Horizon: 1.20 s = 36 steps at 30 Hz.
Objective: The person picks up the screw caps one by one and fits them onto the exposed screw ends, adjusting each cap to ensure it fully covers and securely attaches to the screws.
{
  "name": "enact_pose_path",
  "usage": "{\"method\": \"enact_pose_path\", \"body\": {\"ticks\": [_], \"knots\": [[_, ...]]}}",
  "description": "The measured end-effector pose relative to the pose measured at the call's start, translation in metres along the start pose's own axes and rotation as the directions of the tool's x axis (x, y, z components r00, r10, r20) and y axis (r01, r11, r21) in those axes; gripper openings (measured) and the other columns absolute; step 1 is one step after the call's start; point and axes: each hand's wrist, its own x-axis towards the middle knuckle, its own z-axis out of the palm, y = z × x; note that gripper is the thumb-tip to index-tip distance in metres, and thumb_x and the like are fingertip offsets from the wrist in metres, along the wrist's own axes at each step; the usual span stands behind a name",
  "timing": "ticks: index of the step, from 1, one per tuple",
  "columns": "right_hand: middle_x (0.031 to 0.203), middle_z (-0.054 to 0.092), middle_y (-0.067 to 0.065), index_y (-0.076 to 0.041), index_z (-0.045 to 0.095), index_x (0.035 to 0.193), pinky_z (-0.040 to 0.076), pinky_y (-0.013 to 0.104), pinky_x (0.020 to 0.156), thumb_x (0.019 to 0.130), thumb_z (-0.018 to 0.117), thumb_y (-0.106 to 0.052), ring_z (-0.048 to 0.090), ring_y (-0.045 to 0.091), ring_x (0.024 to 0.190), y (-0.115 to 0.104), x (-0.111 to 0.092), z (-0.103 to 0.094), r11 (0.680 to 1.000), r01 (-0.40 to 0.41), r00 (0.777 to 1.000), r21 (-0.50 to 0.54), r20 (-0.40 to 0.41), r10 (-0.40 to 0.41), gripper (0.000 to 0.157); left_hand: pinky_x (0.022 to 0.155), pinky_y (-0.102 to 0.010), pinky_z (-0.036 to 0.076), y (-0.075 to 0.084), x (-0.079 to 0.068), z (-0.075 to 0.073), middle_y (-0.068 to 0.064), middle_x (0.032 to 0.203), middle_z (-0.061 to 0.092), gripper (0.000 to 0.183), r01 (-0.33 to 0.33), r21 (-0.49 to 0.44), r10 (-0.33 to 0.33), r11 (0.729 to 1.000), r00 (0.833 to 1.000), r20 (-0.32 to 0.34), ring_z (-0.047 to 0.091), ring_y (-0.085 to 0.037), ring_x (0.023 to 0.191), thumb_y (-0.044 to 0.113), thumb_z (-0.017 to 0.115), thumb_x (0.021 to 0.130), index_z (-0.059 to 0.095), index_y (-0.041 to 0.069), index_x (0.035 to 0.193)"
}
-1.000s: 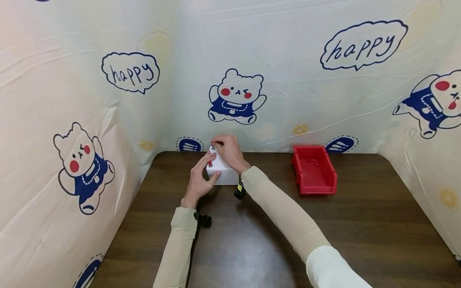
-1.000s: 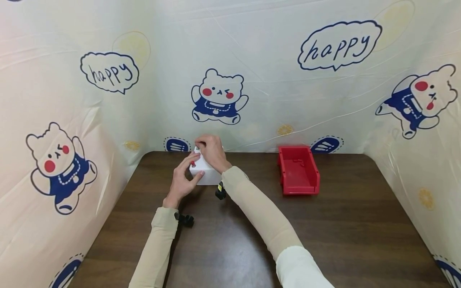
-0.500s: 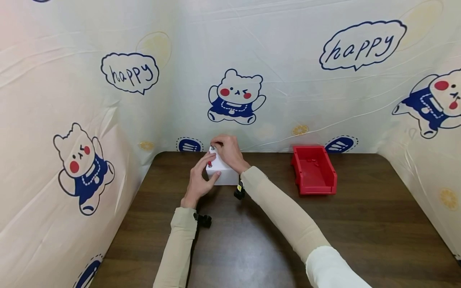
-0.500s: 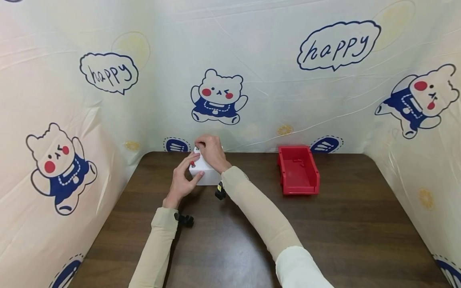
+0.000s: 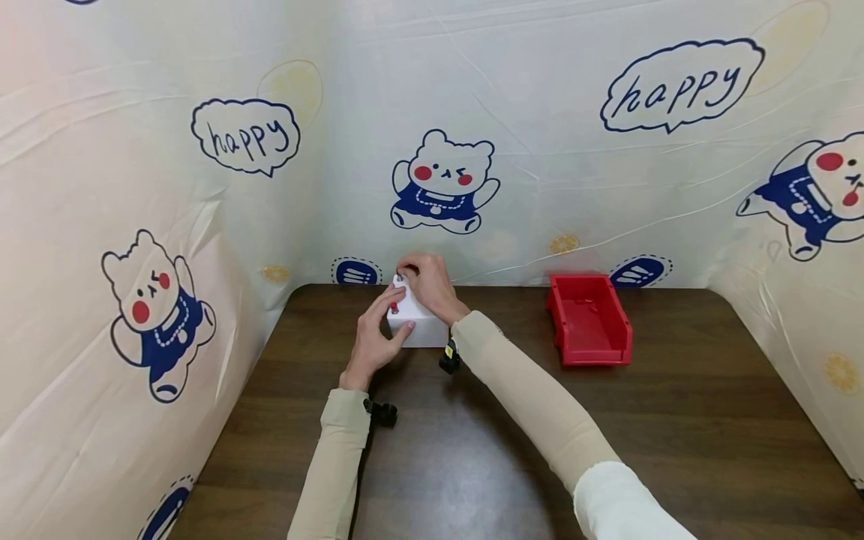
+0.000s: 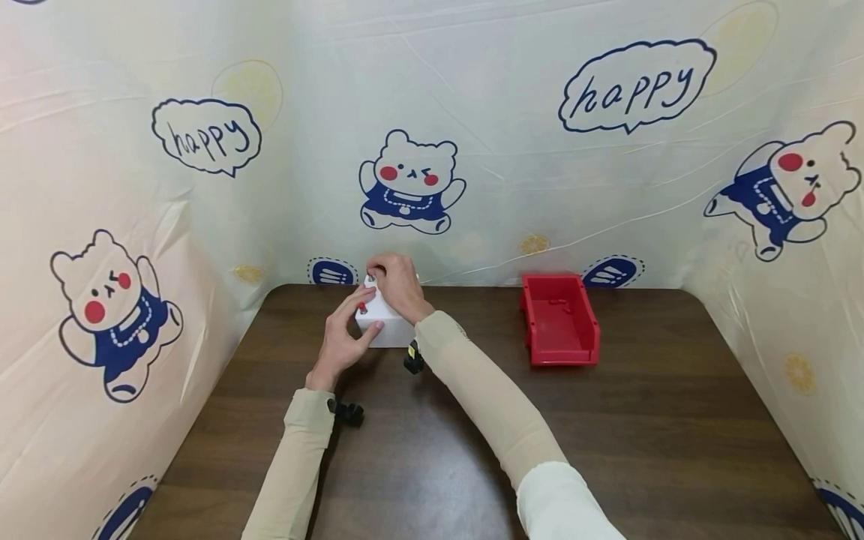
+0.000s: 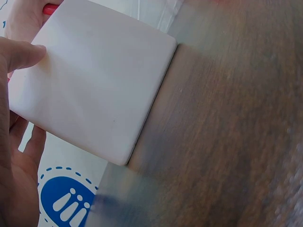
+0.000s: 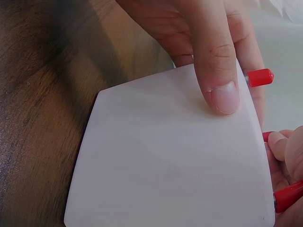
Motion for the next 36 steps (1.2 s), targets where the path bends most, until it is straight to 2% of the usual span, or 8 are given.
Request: {"method": "enact_pose_path", "body": {"ticks": [4, 9, 12, 16, 21, 26, 30, 36], "knots": [[0.11, 0.08, 0.007, -0.008, 0.082, 0.112, 0.063, 0.033, 0.092, 0.106, 0.067, -0.009, 0.075, 0.02, 0.103, 0.0, 0.0, 0.0, 1.0, -0.004, 1.0, -0.005, 0.006, 0.004, 0.017, 0.125, -0.051, 0.039, 0.003, 0.0, -0.001, -0.011, 0.152, 0.062, 0.055, 0.017, 0.022, -0.017, 1.0, 1.0, 0.014, 0.044, -0.033, 0.155, 0.013, 0.084, 0.091, 0.066, 0.006, 0.142], [0.109, 0.08, 0.007, -0.009, 0.082, 0.111, 0.063, 0.032, 0.091, 0.106, 0.067, -0.01, 0.074, 0.019, 0.102, 0.0, 0.001, 0.0, 1.0, -0.006, 1.0, -0.016, 0.012, 0.007, 0.017, 0.126, -0.051, 0.038, 0.003, 0.0, -0.001, -0.01, 0.153, 0.062, 0.054, 0.029, 0.025, -0.029, 0.999, 0.999, 0.019, 0.043, -0.03, 0.156, 0.015, 0.084, 0.092, 0.066, 0.007, 0.143], [0.109, 0.08, 0.006, -0.009, 0.083, 0.111, 0.063, 0.032, 0.09, 0.106, 0.067, -0.009, 0.074, 0.018, 0.101, 0.0, 0.001, 0.0, 1.0, -0.001, 1.0, -0.026, 0.013, 0.001, 0.016, 0.125, -0.052, 0.039, 0.002, 0.0, 0.0, -0.012, 0.152, 0.062, 0.055, 0.027, 0.017, -0.027, 1.0, 1.0, 0.01, 0.044, -0.033, 0.155, 0.011, 0.085, 0.09, 0.067, 0.006, 0.142], [0.109, 0.08, 0.006, -0.009, 0.082, 0.111, 0.062, 0.032, 0.091, 0.106, 0.067, -0.009, 0.074, 0.018, 0.101, 0.0, 0.001, 0.0, 0.999, 0.006, 1.0, -0.035, 0.019, -0.005, 0.017, 0.122, -0.059, 0.037, 0.003, -0.001, 0.001, -0.02, 0.151, 0.061, 0.056, 0.022, 0.005, -0.022, 1.0, 1.0, -0.006, 0.043, -0.042, 0.154, 0.002, 0.085, 0.087, 0.066, -0.001, 0.14], [0.109, 0.08, 0.006, -0.009, 0.082, 0.112, 0.062, 0.033, 0.092, 0.106, 0.066, -0.009, 0.074, 0.019, 0.101, 0.0, 0.0, 0.0, 0.999, 0.002, 1.0, -0.033, 0.022, -0.002, 0.017, 0.12, -0.065, 0.035, 0.021, 0.002, 0.0, -0.03, 0.148, 0.06, 0.054, 0.015, -0.017, -0.016, 1.0, 1.0, -0.009, 0.042, -0.052, 0.151, -0.005, 0.082, 0.087, 0.063, -0.01, 0.138], [0.109, 0.08, 0.006, -0.009, 0.082, 0.112, 0.062, 0.032, 0.091, 0.106, 0.066, -0.009, 0.074, 0.018, 0.101, 0.001, 0.0, 0.002, 0.999, -0.005, 1.0, -0.038, 0.025, 0.006, 0.017, 0.123, -0.059, 0.036, 0.043, 0.004, -0.005, -0.033, 0.146, 0.06, 0.052, 0.014, -0.016, -0.014, 1.0, 1.0, -0.001, 0.043, -0.055, 0.148, -0.006, 0.08, 0.087, 0.063, -0.013, 0.136], [0.109, 0.08, 0.005, -0.01, 0.082, 0.112, 0.062, 0.032, 0.091, 0.107, 0.066, -0.01, 0.074, 0.018, 0.102, 0.002, 0.001, 0.002, 0.999, -0.007, 1.0, -0.043, 0.028, 0.008, 0.017, 0.124, -0.057, 0.037, 0.046, 0.004, -0.006, -0.034, 0.144, 0.06, 0.052, 0.015, -0.018, -0.015, 1.0, 1.0, 0.001, 0.044, -0.056, 0.147, -0.006, 0.08, 0.087, 0.063, -0.013, 0.135], [0.108, 0.08, 0.005, -0.01, 0.082, 0.111, 0.062, 0.032, 0.089, 0.107, 0.065, -0.01, 0.074, 0.018, 0.101, 0.002, 0.001, 0.001, 0.999, -0.012, 0.999, -0.041, 0.039, 0.013, 0.017, 0.121, -0.061, 0.036, 0.044, 0.004, -0.005, -0.031, 0.146, 0.061, 0.051, 0.013, -0.032, -0.013, 0.999, 1.0, -0.008, 0.043, -0.053, 0.15, -0.005, 0.081, 0.088, 0.064, -0.012, 0.136]]}}
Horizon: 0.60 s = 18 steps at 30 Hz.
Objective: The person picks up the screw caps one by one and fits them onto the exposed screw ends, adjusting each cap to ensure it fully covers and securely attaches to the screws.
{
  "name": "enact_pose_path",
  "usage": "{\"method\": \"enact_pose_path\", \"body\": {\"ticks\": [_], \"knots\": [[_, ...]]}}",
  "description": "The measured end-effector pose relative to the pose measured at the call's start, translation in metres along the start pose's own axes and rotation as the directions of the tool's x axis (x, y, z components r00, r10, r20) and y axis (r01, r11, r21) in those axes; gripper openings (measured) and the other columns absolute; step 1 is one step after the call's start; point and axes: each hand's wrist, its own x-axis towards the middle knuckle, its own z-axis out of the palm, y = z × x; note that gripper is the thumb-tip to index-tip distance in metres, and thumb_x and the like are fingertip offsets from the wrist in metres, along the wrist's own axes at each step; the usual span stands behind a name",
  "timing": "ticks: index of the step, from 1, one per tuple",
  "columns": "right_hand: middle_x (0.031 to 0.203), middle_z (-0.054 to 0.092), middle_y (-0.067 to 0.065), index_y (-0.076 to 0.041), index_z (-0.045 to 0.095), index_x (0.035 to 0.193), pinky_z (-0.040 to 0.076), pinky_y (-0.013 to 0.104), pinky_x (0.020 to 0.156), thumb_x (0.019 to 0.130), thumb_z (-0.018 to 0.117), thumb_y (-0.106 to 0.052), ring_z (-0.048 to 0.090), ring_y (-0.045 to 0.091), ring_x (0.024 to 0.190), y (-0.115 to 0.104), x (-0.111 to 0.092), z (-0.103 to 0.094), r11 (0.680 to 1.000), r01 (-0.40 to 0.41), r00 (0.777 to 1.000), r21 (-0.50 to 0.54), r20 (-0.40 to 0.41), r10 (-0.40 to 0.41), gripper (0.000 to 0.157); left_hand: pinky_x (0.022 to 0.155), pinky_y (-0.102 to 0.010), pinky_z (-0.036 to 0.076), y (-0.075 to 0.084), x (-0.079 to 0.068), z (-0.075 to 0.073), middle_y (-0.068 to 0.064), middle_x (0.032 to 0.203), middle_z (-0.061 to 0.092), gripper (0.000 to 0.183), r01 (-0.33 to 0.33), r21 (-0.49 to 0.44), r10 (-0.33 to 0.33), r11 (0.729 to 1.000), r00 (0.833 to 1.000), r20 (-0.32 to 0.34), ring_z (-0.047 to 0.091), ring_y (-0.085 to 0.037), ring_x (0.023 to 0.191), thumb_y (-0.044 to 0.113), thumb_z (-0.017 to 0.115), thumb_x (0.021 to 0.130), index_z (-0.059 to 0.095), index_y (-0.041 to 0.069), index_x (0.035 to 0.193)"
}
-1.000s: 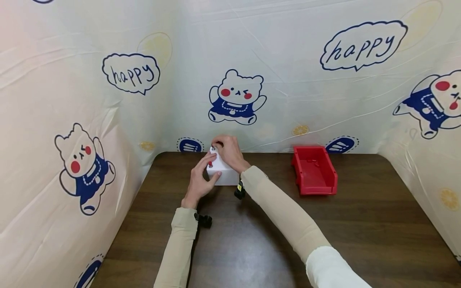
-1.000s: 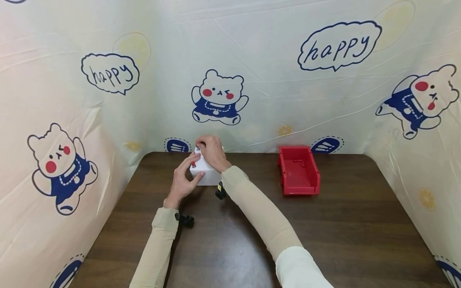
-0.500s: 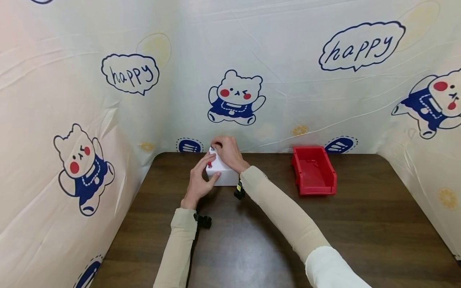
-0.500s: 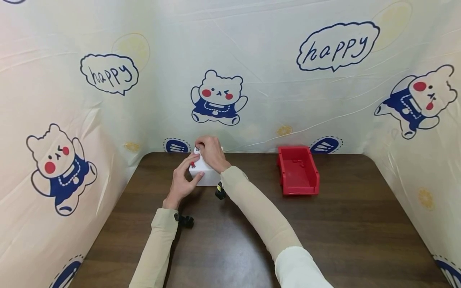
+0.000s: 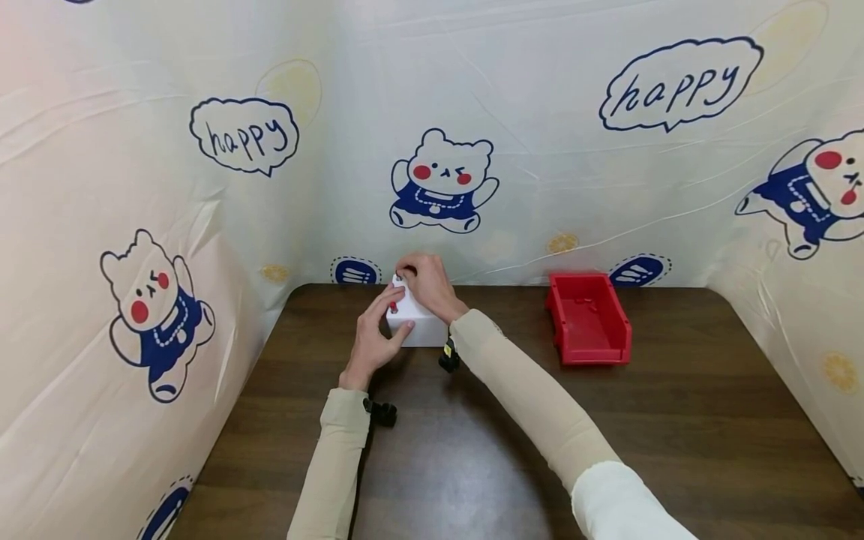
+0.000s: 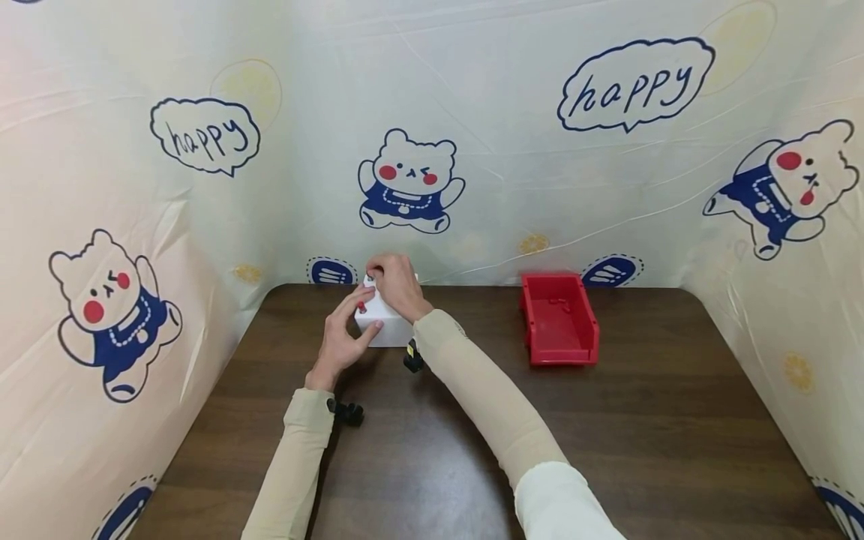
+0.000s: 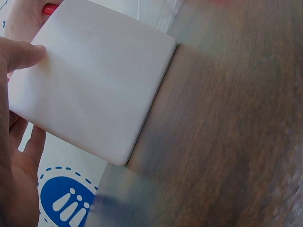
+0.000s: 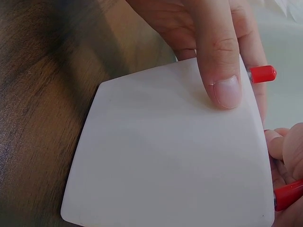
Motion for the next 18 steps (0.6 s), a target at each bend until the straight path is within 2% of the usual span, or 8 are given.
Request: {"method": "enact_pose_path", "body": {"ticks": [7, 13, 18], "knots": [[0.108, 0.08, 0.005, -0.01, 0.083, 0.11, 0.062, 0.032, 0.09, 0.107, 0.065, -0.01, 0.074, 0.017, 0.101, 0.0, 0.001, 0.0, 1.0, -0.006, 1.0, -0.015, 0.011, 0.006, 0.018, 0.126, -0.053, 0.037, -0.004, 0.0, 0.0, -0.031, 0.148, 0.059, 0.052, 0.022, 0.036, -0.023, 0.999, 1.0, 0.018, 0.042, -0.05, 0.151, -0.001, 0.079, 0.09, 0.062, -0.011, 0.138], [0.108, 0.081, 0.005, -0.009, 0.083, 0.11, 0.062, 0.031, 0.088, 0.106, 0.066, -0.009, 0.074, 0.018, 0.102, 0.001, 0.002, 0.001, 1.0, 0.0, 1.0, -0.02, 0.013, 0.0, 0.017, 0.12, -0.062, 0.036, -0.016, -0.001, 0.003, -0.032, 0.147, 0.06, 0.052, 0.015, 0.012, -0.015, 1.0, 1.0, 0.007, 0.042, -0.052, 0.151, -0.005, 0.081, 0.088, 0.063, -0.012, 0.137], [0.109, 0.081, 0.006, -0.008, 0.083, 0.111, 0.062, 0.031, 0.089, 0.106, 0.065, -0.008, 0.074, 0.019, 0.101, -0.001, 0.001, 0.0, 1.0, 0.002, 1.0, -0.025, 0.024, -0.002, 0.018, 0.121, -0.062, 0.036, -0.035, -0.003, 0.005, -0.024, 0.151, 0.06, 0.056, 0.031, 0.029, -0.031, 0.999, 0.999, 0.007, 0.042, -0.044, 0.154, 0.001, 0.084, 0.088, 0.065, -0.003, 0.14]]}}
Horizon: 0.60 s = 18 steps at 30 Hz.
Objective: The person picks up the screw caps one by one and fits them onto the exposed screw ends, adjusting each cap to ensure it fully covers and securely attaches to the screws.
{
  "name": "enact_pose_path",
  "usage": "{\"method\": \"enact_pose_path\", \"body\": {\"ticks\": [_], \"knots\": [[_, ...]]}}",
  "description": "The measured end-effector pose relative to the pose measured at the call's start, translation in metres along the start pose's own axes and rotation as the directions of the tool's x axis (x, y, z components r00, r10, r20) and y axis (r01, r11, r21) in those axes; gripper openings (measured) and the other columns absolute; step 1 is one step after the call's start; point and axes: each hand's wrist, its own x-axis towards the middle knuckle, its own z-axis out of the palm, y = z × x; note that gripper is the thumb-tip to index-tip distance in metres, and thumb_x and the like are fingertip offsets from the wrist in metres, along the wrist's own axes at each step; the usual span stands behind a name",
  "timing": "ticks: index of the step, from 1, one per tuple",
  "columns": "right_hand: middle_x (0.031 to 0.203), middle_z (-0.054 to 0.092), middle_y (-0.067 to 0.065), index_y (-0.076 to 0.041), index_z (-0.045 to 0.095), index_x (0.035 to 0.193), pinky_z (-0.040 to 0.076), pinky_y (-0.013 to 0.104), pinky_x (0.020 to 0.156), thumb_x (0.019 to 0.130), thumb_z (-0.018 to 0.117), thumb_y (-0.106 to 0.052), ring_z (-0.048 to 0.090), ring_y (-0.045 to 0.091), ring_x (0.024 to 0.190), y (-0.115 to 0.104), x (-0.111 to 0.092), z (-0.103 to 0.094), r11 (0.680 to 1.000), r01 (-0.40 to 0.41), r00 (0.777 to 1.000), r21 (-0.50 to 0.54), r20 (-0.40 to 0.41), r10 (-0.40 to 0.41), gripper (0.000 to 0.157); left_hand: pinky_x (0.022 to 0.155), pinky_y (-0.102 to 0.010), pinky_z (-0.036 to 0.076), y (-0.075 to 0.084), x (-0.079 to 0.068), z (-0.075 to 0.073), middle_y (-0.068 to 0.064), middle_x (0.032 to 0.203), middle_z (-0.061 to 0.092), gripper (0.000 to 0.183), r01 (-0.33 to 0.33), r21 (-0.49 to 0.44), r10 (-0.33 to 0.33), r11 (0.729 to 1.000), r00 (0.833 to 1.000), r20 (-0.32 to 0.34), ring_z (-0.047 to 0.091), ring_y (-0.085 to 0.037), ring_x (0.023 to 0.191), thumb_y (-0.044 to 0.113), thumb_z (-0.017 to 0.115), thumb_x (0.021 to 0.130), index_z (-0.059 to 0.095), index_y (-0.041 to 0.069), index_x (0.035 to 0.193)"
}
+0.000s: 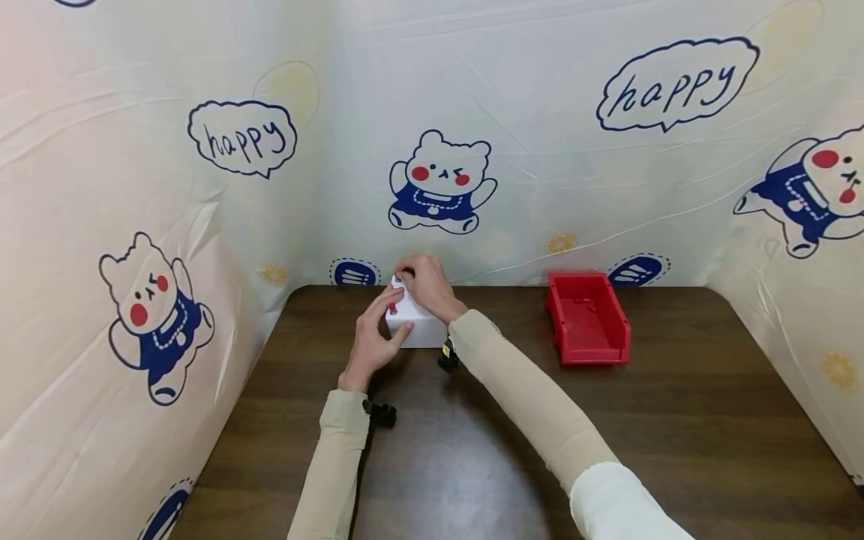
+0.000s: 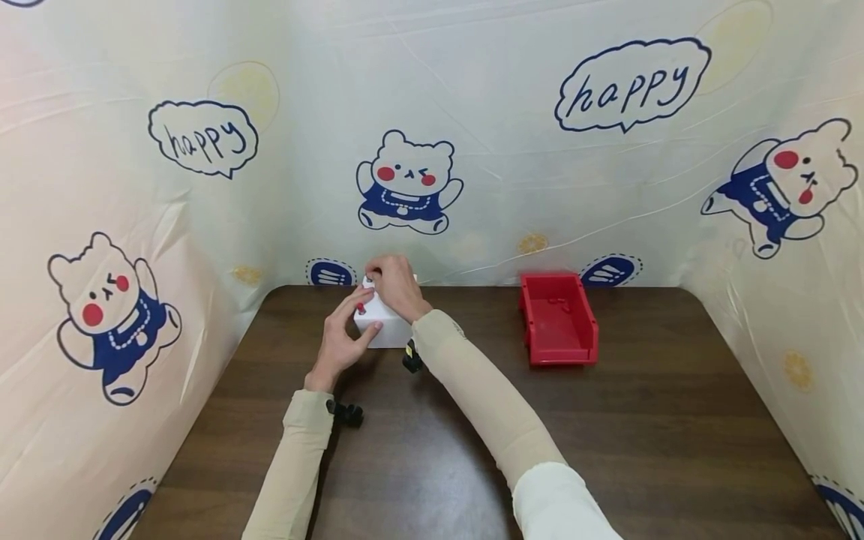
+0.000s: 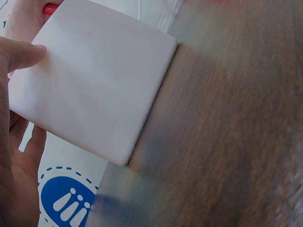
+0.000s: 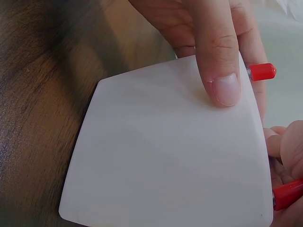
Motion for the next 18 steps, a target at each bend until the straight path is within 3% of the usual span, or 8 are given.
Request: {"method": "enact_pose_path", "body": {"ticks": [7, 18], "knots": [[0.11, 0.081, 0.007, -0.006, 0.083, 0.111, 0.062, 0.033, 0.091, 0.106, 0.065, -0.008, 0.074, 0.02, 0.103, -0.0027, 0.0015, -0.003, 1.0, -0.002, 1.0, -0.023, 0.013, 0.002, 0.018, 0.123, -0.056, 0.039, -0.0061, 0.0015, -0.0017, -0.012, 0.153, 0.061, 0.056, 0.003, 0.004, -0.003, 1.0, 1.0, 0.018, 0.043, -0.033, 0.155, 0.012, 0.086, 0.09, 0.067, 0.009, 0.143], [0.116, 0.079, 0.007, -0.007, 0.082, 0.115, 0.062, 0.037, 0.096, 0.106, 0.066, -0.008, 0.072, 0.02, 0.107, -0.0033, 0.0003, -0.0043, 0.999, -0.025, 0.999, -0.021, 0.044, 0.026, 0.019, 0.124, -0.052, 0.04, -0.0034, 0.0014, -0.0055, -0.005, 0.157, 0.059, 0.055, 0.033, 0.043, -0.035, 0.999, 0.998, 0.053, 0.041, -0.024, 0.157, 0.019, 0.084, 0.094, 0.066, 0.012, 0.145]]}}
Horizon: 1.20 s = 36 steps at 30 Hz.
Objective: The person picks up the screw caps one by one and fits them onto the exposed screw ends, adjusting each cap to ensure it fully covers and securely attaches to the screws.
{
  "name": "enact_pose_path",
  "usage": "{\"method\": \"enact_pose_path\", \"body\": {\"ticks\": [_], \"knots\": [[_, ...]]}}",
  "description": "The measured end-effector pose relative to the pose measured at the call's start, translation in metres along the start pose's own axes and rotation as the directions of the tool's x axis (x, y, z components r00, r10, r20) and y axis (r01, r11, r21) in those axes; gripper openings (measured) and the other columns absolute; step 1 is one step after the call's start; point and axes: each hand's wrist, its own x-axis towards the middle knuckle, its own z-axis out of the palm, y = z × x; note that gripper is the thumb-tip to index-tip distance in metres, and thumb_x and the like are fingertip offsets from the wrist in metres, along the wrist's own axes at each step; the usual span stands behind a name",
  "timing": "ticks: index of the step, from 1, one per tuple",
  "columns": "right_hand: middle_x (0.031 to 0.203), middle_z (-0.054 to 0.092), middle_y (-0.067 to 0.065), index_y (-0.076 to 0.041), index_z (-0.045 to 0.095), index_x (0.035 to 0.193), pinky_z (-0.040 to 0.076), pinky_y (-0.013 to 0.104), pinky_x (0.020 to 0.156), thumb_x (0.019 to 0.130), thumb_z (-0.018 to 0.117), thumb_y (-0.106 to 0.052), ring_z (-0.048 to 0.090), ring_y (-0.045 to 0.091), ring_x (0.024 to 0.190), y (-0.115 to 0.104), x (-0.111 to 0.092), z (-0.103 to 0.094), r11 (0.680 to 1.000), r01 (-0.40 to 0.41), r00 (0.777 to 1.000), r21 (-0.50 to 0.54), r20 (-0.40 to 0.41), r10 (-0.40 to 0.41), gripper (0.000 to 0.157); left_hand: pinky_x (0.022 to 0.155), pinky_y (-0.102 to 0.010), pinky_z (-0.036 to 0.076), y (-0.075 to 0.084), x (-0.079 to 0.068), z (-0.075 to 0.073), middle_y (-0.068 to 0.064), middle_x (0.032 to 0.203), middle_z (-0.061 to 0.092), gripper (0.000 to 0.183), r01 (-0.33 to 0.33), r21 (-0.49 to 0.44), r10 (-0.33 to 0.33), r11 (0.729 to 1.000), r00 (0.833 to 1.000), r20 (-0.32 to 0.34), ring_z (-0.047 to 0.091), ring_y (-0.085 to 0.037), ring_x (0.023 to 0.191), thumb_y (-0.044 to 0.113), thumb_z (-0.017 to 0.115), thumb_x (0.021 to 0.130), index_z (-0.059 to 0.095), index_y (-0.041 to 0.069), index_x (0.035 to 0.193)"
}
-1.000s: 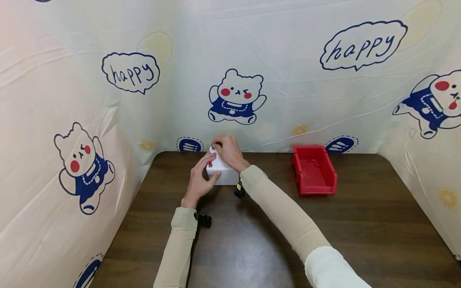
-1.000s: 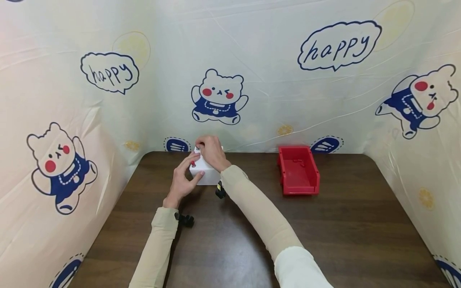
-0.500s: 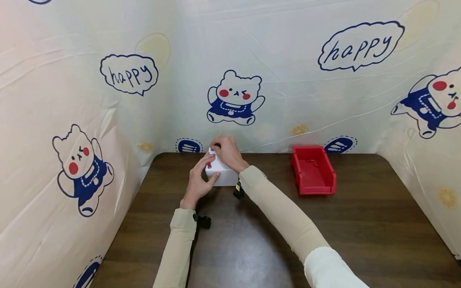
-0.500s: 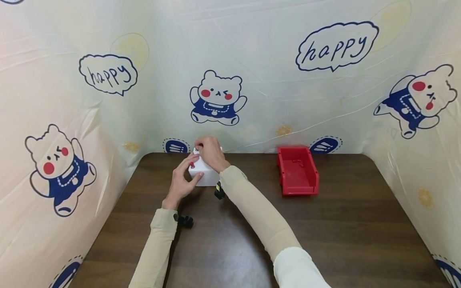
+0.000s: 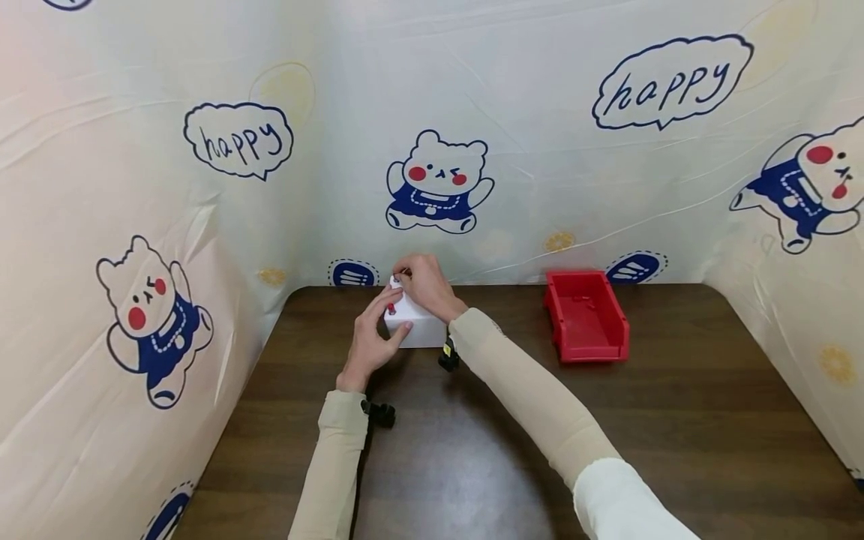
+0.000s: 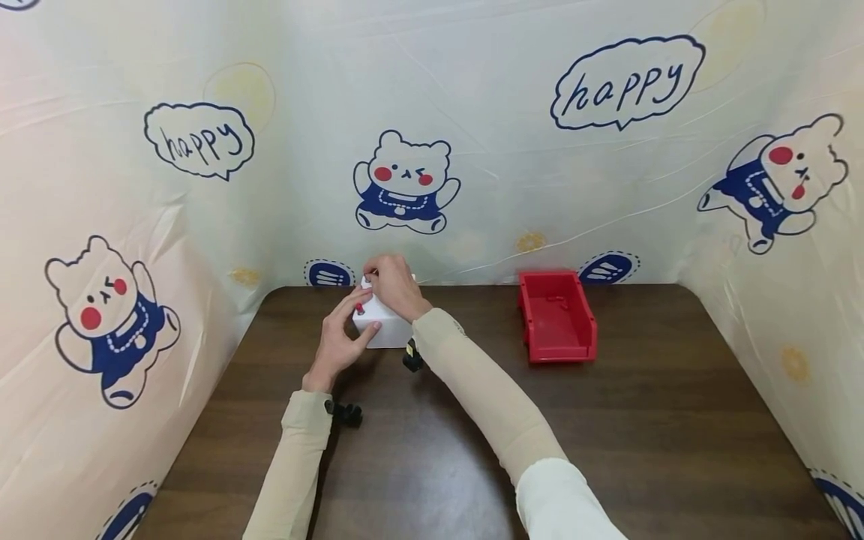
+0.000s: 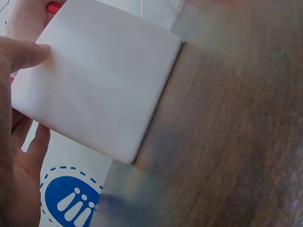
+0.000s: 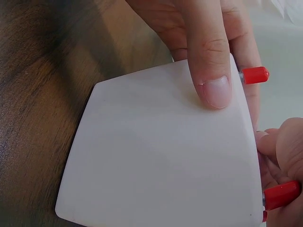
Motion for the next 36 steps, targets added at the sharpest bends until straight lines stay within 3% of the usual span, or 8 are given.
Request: {"method": "enact_pose_path", "body": {"ticks": [15, 36], "knots": [[0.113, 0.08, 0.006, -0.007, 0.082, 0.116, 0.062, 0.031, 0.089, 0.104, 0.068, -0.01, 0.072, 0.018, 0.103, 0.002, -0.004, -0.007, 0.999, 0.038, 0.999, 0.018, 0.011, -0.038, 0.018, 0.122, -0.052, 0.042, 0.0, 0.002, 0.0, -0.007, 0.156, 0.059, 0.055, -0.018, 0.009, 0.018, 1.0, 1.0, -0.009, 0.044, -0.029, 0.155, 0.018, 0.084, 0.092, 0.066, 0.012, 0.144], [0.114, 0.078, 0.011, -0.006, 0.079, 0.121, 0.064, 0.032, 0.086, 0.104, 0.07, -0.012, 0.074, 0.021, 0.096, 0.003, -0.026, -0.032, 0.995, 0.097, 0.993, 0.019, -0.067, -0.095, 0.02, 0.122, -0.058, 0.04, 0.004, 0.0, -0.003, -0.01, 0.156, 0.06, 0.055, -0.005, 0.02, 0.004, 1.0, 1.0, 0.018, 0.043, -0.033, 0.156, 0.016, 0.083, 0.093, 0.065, 0.008, 0.144]]}}
